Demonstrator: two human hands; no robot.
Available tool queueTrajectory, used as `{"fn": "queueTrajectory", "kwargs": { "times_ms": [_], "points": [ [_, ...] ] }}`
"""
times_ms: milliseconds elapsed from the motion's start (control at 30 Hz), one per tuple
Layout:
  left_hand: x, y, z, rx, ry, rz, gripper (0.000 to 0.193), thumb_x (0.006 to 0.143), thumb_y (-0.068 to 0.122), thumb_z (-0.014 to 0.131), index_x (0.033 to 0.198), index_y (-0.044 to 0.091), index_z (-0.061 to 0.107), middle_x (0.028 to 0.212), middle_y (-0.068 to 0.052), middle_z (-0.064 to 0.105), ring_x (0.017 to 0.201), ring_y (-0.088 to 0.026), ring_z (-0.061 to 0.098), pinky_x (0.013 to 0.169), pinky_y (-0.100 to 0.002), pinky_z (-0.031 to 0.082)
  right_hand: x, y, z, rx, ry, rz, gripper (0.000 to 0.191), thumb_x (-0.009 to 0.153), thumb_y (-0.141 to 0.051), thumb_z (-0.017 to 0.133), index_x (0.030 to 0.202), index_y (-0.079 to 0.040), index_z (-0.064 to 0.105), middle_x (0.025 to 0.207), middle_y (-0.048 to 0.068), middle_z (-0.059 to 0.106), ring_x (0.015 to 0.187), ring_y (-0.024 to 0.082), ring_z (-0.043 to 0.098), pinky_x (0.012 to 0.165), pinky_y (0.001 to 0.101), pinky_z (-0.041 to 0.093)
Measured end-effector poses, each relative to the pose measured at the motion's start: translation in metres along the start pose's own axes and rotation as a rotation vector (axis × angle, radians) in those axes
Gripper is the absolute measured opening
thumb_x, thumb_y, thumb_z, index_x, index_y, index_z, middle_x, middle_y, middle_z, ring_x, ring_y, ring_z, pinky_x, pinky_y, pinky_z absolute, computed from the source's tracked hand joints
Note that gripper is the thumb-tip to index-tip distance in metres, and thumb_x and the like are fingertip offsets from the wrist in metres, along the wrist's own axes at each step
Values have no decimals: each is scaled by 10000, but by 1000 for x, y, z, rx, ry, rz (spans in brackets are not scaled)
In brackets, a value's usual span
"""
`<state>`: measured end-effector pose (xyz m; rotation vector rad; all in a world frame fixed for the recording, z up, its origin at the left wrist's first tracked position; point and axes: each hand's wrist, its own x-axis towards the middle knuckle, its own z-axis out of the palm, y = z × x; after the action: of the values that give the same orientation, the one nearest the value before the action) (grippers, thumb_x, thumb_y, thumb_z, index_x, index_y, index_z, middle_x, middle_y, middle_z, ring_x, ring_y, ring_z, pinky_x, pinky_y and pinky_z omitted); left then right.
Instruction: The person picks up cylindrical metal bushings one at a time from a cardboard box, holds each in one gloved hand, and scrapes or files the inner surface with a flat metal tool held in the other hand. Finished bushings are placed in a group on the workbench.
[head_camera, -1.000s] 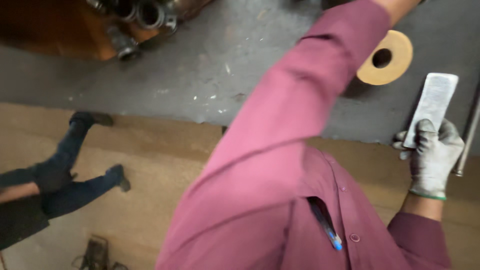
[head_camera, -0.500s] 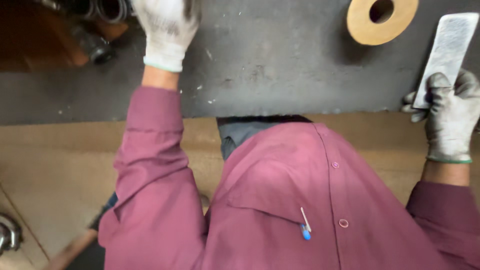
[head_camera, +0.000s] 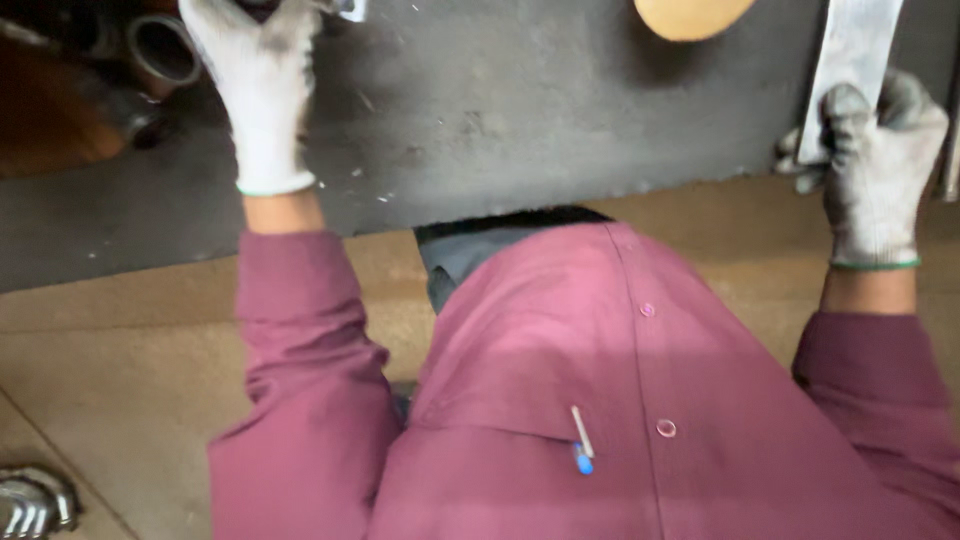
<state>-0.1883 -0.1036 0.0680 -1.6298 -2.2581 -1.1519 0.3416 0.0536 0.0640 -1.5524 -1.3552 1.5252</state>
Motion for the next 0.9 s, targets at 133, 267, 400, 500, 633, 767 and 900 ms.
{"fn": "queueTrajectory", "kwargs": {
  "times_ms": [133,267,400,500,633,767,900],
  "points": [
    [-47,75,40,-592,31,-207,860,988,87,859,1562,96,219,1558,-197,402,1429,-322,431,1278,-467,314,-3,-1,-2,-26,-24,-7,404,1155,-222,687,1312,134,579,866,131,685,682,197,709,498,286,520],
    [-85,109,36,-60,-86,-161,536,903,163,853,1281,88,482,1396,-192,481,1359,-362,482,1166,-498,446,-5,0,-3,15,-25,-12,424,1136,-228,688,1318,133,560,895,133,686,681,198,709,495,288,525],
    [-89,134,18,12,-181,-146,409,929,156,865,1157,97,530,1485,-281,456,1361,-413,506,1083,-433,512,-3,4,-3,32,-16,-19,430,1136,-221,692,1308,144,545,925,150,689,692,221,715,509,308,541],
    [-70,135,18,-138,-290,-698,433,977,233,805,1209,11,515,1170,-239,651,1056,-349,645,1029,-397,541,-3,5,-4,56,-17,-27,392,1169,-195,709,1306,135,548,932,152,694,699,226,718,512,312,547],
    [-44,113,24,-262,-375,-392,929,808,8,799,1506,-108,198,1423,-284,524,1237,-357,608,1081,-399,492,-1,-5,-10,70,-83,78,279,1134,-140,681,1240,98,580,897,146,700,711,215,720,546,304,564],
    [-47,122,57,-944,-253,-698,858,739,-91,716,1482,-17,294,1310,-173,591,1117,-330,663,942,-420,534,5,-17,-17,82,-130,196,191,1116,-139,651,1155,44,615,805,124,682,663,211,683,532,300,539],
    [-74,154,110,-615,-101,-288,877,665,-176,811,1406,54,402,1284,-132,550,1259,-251,568,1165,-339,448,10,-17,-18,108,-235,278,198,1118,-164,634,1159,26,669,763,104,667,664,210,674,522,295,521]
  ]
}}
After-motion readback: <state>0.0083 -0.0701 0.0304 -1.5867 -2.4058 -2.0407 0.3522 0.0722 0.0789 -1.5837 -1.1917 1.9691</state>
